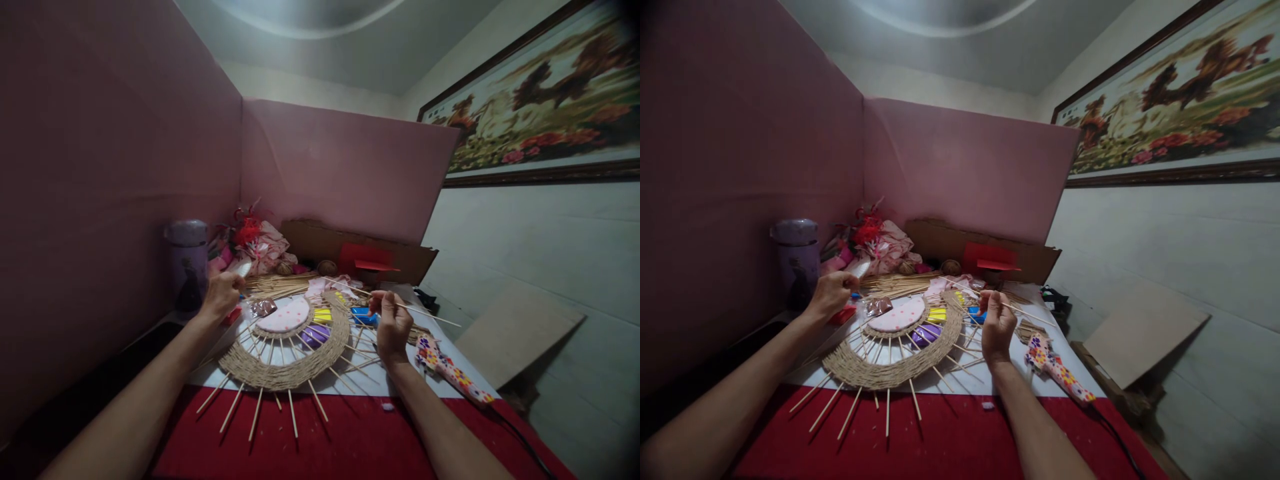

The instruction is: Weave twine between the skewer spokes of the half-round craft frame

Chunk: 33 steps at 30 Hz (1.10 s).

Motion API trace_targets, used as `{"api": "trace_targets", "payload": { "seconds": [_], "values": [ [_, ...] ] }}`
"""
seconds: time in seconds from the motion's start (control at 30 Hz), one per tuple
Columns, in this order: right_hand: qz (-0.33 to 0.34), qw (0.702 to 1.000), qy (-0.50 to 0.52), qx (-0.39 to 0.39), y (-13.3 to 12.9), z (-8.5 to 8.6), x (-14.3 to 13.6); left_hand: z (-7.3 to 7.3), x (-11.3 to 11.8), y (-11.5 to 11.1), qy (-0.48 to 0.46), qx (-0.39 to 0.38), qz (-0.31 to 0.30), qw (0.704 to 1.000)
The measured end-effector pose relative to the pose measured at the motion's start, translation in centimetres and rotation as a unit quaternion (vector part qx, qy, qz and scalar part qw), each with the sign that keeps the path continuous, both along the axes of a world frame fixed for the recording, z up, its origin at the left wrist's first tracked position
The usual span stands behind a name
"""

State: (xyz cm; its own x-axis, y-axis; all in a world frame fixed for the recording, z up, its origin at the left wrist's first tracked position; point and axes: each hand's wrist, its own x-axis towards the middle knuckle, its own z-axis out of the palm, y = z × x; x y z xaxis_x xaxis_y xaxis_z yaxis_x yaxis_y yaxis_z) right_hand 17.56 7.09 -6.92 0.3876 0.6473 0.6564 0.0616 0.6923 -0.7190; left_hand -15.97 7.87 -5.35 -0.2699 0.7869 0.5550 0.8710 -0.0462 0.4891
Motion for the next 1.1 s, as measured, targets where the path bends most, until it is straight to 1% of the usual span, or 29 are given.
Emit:
{"api": "trace_targets", "payload": {
  "seconds": [0.2, 0.37, 0.47, 0.57, 0.67, 0.73, 0.83, 0.93, 1.03, 1.1],
  "values": [
    [0.004, 1.000, 0.004, -0.003, -0.1, 0.0, 0.0, -0.6, -0.1, 0.3, 0.021, -0.029, -0.036, 0.999],
    [0.003, 1.000, 0.008, -0.005, 0.0, 0.0, -0.1, -1.2, 0.6, 0.5, 0.098, -0.060, -0.073, 0.991],
    [0.000, 1.000, 0.005, -0.010, 0.1, -0.1, -0.1, -1.4, 0.9, 0.6, 0.137, -0.073, -0.080, 0.985],
    [0.001, 1.000, 0.003, -0.009, 0.2, -0.2, 0.0, -1.3, 0.8, 0.8, 0.153, -0.072, -0.053, 0.984],
    [0.002, 1.000, 0.000, -0.006, 0.3, -0.3, 0.0, -0.9, 0.3, 0.9, 0.139, -0.055, 0.013, 0.989],
    [-0.001, 1.000, -0.005, -0.004, 0.3, -0.4, 0.0, -0.6, -0.1, 0.8, 0.125, -0.047, 0.046, 0.990],
    [-0.006, 1.000, -0.008, -0.002, 0.3, -0.5, 0.1, -0.4, -0.2, 0.6, 0.113, -0.042, 0.057, 0.991],
    [-0.008, 1.000, -0.006, -0.003, 0.4, -0.5, 0.1, -0.2, 0.1, 0.2, 0.106, -0.043, 0.067, 0.991],
    [-0.012, 1.000, -0.003, -0.006, 0.4, -0.5, 0.1, 0.4, 0.4, -0.3, 0.098, -0.053, 0.074, 0.991],
    [-0.016, 1.000, -0.003, -0.007, 0.4, -0.5, 0.1, 0.9, 0.5, -0.6, 0.096, -0.066, 0.067, 0.991]
  ]
}}
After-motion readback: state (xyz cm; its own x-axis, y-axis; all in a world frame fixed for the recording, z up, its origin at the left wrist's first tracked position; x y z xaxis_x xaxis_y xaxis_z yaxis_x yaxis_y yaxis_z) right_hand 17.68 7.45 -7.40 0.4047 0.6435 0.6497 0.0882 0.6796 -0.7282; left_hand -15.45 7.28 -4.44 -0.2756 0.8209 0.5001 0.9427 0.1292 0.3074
